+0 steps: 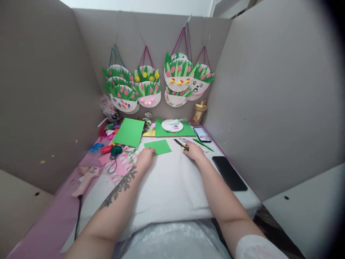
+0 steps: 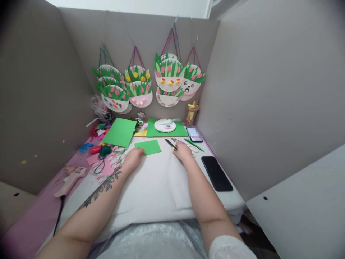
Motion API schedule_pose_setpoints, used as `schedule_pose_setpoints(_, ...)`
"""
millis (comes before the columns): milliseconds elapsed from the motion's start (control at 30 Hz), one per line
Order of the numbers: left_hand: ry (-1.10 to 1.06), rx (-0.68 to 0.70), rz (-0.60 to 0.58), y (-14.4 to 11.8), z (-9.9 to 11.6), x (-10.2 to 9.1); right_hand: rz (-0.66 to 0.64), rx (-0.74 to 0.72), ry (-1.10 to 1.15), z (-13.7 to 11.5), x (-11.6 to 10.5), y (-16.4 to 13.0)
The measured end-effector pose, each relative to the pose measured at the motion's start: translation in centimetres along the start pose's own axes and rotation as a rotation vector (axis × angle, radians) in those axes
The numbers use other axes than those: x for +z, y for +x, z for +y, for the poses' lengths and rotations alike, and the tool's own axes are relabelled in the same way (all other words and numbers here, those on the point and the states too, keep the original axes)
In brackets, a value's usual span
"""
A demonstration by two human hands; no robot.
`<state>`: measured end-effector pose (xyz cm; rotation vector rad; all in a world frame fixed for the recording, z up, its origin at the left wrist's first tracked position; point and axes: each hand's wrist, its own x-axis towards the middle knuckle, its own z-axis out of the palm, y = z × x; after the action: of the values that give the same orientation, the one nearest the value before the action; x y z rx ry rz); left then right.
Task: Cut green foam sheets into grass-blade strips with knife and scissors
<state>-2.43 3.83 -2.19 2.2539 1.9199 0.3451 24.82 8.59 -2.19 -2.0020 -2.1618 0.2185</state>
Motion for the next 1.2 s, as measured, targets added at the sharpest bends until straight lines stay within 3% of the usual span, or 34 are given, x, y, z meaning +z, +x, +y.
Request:
schedule_pose_setpoints(200, -0.075, 0.202, -0.016, -0.1, -0.1, 0.3, 0.037, -0.19, 0.028, -0.2, 0.1, -0.6)
schedule_pose_setpoints(333, -0.051, 0.269, -0.057, 0.0, 0.1, 0.4, 0.008, -0.185, -0.001, -0.1, 0.1, -0.6)
schedule_pose_setpoints(767, 0.132, 0.232, -0.116, 0.6, 1.2, 0.9, -0.025, -0.238, -0.111, -0.5, -0.4, -0.9)
schedule_pose_setpoints(1200, 0.097, 0.185, -0.126, 0.7, 1.6, 0.9, -0.076, -0.254, -0.134, 0.4, -0.9, -1.2)
